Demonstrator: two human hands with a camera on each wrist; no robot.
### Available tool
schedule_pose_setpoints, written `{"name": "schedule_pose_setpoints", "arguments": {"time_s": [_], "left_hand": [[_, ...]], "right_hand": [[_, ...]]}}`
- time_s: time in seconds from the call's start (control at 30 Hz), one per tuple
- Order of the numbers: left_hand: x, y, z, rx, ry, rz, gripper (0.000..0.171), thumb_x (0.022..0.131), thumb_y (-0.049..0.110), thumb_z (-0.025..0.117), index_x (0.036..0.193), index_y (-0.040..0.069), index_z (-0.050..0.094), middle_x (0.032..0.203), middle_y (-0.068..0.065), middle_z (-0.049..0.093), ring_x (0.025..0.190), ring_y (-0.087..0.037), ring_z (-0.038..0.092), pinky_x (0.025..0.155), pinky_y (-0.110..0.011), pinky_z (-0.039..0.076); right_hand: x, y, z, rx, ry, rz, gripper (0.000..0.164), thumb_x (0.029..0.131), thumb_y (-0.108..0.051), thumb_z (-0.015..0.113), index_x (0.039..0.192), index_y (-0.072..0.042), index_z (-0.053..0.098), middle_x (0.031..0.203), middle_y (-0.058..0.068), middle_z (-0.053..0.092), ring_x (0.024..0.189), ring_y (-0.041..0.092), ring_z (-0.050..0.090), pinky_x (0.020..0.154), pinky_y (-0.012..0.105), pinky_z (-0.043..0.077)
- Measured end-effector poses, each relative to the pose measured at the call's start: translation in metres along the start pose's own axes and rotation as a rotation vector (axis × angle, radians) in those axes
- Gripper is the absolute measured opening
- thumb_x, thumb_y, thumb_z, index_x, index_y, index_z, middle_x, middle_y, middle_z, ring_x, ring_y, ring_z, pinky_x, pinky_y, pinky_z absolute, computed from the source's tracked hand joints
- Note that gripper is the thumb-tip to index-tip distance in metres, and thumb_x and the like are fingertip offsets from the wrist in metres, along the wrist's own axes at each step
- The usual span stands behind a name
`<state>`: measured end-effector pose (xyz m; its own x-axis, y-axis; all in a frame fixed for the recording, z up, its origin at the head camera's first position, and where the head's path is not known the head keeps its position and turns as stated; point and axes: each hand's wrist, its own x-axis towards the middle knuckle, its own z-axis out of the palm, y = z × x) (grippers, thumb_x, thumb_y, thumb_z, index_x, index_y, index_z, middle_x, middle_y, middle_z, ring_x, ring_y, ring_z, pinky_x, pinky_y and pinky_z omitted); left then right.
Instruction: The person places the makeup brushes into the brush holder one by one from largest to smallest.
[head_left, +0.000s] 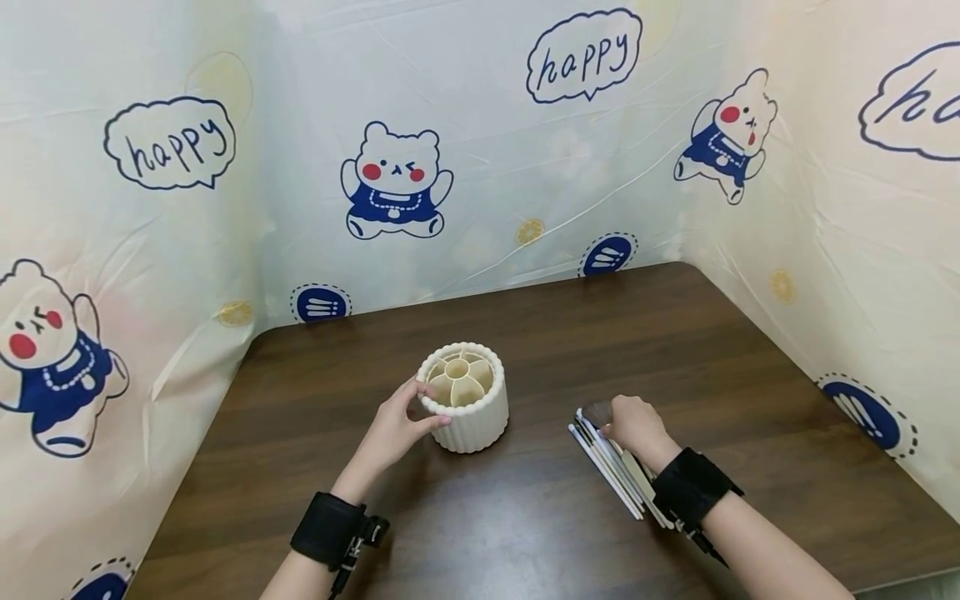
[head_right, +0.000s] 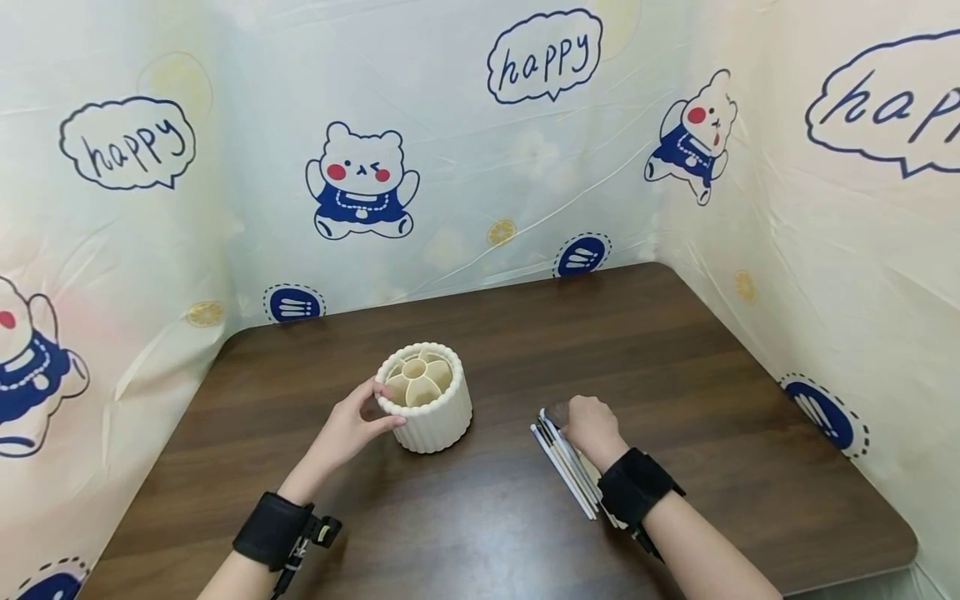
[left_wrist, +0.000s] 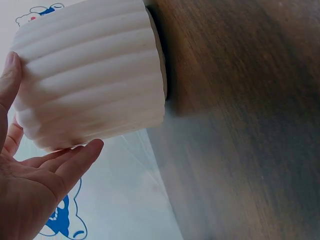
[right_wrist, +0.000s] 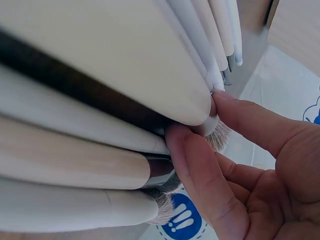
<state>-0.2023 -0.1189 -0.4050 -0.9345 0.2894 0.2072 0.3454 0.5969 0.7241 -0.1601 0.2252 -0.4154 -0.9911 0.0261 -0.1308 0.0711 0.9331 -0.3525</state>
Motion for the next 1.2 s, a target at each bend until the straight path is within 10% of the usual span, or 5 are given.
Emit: {"name": "schedule_pose_setpoints", "arguments": {"time_s": [0.77, 1.2], "left_hand": [[-0.006, -0.004, 0.002, -0.099, 0.024, -0.008, 0.036, 0.074, 0.017, 0.081, 0.100, 0.008, 0.057, 0.109, -0.007, 0.058, 0.107, -0.023, 0.055, 0.093, -0.048, 0.053], [-0.006, -0.003, 0.005, -0.118, 0.016, -0.030, 0.037, 0.076, 0.016, 0.080, 0.104, 0.007, 0.057, 0.116, -0.009, 0.058, 0.112, -0.026, 0.054, 0.093, -0.049, 0.052]], "right_hand": [[0.001, -0.010, -0.015, 0.051, 0.018, 0.033, 0.028, 0.079, -0.014, 0.063, 0.057, -0.012, 0.045, 0.059, 0.005, 0.051, 0.053, 0.020, 0.048, 0.048, 0.028, 0.033], [0.011, -0.025, -0.044, 0.054, 0.069, -0.019, 0.044, 0.081, -0.013, 0.058, 0.050, -0.017, 0.027, 0.053, -0.007, 0.020, 0.052, 0.011, 0.022, 0.050, 0.024, 0.016]]}}
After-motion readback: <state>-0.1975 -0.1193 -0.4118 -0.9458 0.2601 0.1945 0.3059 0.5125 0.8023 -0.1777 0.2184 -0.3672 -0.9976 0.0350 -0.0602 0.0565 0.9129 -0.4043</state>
